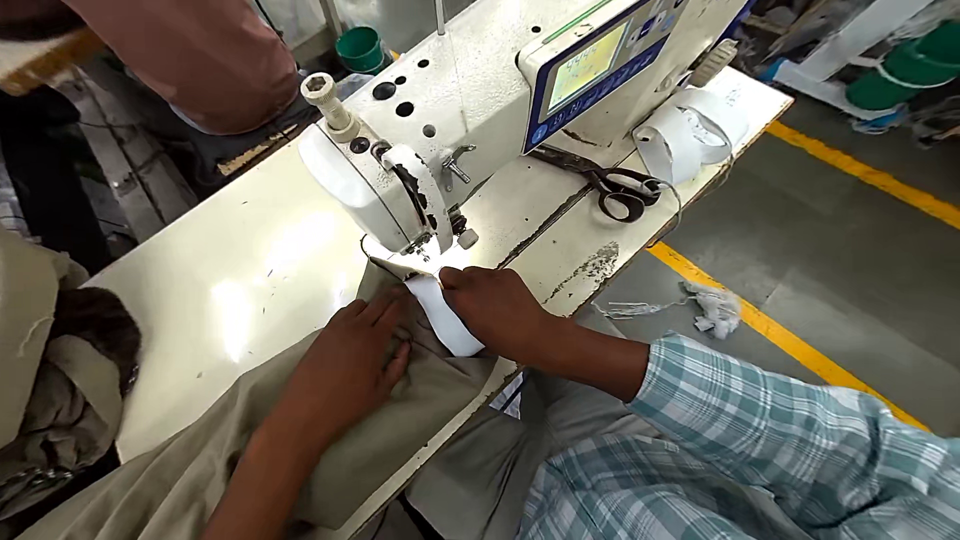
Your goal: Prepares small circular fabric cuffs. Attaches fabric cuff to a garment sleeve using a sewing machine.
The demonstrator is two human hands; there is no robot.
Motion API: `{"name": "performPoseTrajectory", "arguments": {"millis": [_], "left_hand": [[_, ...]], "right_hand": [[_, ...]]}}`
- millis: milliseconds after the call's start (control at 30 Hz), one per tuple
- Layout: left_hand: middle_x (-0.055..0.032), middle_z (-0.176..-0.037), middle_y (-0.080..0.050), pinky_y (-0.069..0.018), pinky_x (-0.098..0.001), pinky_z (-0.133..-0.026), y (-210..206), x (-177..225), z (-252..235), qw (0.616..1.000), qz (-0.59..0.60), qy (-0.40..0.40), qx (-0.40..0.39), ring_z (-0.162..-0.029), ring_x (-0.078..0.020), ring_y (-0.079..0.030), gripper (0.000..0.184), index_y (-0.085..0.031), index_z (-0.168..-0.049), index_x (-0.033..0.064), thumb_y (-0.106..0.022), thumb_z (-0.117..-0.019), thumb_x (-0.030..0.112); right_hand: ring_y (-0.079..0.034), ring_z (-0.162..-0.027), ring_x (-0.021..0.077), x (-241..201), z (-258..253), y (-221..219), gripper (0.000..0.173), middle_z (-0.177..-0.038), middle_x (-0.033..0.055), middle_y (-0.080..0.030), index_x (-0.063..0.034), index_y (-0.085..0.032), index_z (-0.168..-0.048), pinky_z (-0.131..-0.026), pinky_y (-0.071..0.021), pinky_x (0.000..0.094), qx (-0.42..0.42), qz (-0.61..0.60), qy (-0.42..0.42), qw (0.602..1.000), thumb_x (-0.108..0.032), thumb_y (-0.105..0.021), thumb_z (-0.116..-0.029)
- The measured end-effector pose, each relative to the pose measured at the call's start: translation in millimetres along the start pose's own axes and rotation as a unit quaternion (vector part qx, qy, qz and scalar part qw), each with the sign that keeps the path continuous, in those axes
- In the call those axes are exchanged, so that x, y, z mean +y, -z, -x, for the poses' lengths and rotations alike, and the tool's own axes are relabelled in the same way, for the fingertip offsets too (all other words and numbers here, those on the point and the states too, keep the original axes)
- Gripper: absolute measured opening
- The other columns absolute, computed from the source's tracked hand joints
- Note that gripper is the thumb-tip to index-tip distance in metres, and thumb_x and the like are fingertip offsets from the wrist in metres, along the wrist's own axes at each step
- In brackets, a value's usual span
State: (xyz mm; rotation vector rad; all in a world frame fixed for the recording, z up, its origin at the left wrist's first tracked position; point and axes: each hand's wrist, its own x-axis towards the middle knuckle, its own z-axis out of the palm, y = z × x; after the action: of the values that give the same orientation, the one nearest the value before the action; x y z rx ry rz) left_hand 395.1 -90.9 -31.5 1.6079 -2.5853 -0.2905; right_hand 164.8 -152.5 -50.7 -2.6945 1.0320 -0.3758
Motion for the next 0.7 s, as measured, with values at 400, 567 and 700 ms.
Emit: {"name": "performPoseTrajectory", "arguments": {"millis": [400, 567, 700], "left_hand": [[0.0029, -0.092, -0.07, -0.0382, -0.058, -0.1, 21.4, 43.8, 0.1, 0.98, -0.034, -0.193, 0.02, -0.113, -0.0246, -0.063, 0.032, -0.067, -0.083, 0.0212, -0.041, -0.089, 0.039], [-0.0129, -0.071, -0.069, -0.0422, -0.0665, -0.093, 28.6, 0.9, -7.3, 0.986, -0.153, 0.071, 0.015, -0.08, -0.0363, -0.07, 0.069, -0.072, -0.075, 0.0066, -0.031, -0.1082, 0.05], [-0.0102, -0.093, -0.074, -0.0491, -0.0572, -0.088, 21.9, 23.7, -27.6, 0.982, -0.184, 0.026, 0.011, -0.08, -0.0316, -0.07, 0.028, -0.075, -0.111, 0.0092, -0.081, -0.085, 0.018]], "right_hand": [[-0.068, -0.076, 0.025, 4.9, -3.1, 0.2, 0.011, -0.095, 0.0083, -0.068, -0.0055, -0.072, -0.086, -0.054, -0.0534, 0.0411, -0.01, -0.017, 0.002, 1.0, 0.001, -0.064, -0.0919], [-0.066, -0.077, 0.0255, -0.7, -2.1, 2.0, 0.01, -0.091, 0.008, -0.066, -0.007, -0.073, -0.093, -0.056, -0.052, 0.041, -0.016, -0.034, 0.01, 0.999, -0.005, -0.063, -0.0966], [-0.066, -0.079, 0.025, -0.4, -8.5, -6.1, 0.014, -0.092, 0.0071, -0.065, -0.009, -0.074, -0.095, -0.055, -0.0518, 0.0399, -0.026, -0.027, 0.008, 0.999, -0.007, -0.06, -0.0977]]}}
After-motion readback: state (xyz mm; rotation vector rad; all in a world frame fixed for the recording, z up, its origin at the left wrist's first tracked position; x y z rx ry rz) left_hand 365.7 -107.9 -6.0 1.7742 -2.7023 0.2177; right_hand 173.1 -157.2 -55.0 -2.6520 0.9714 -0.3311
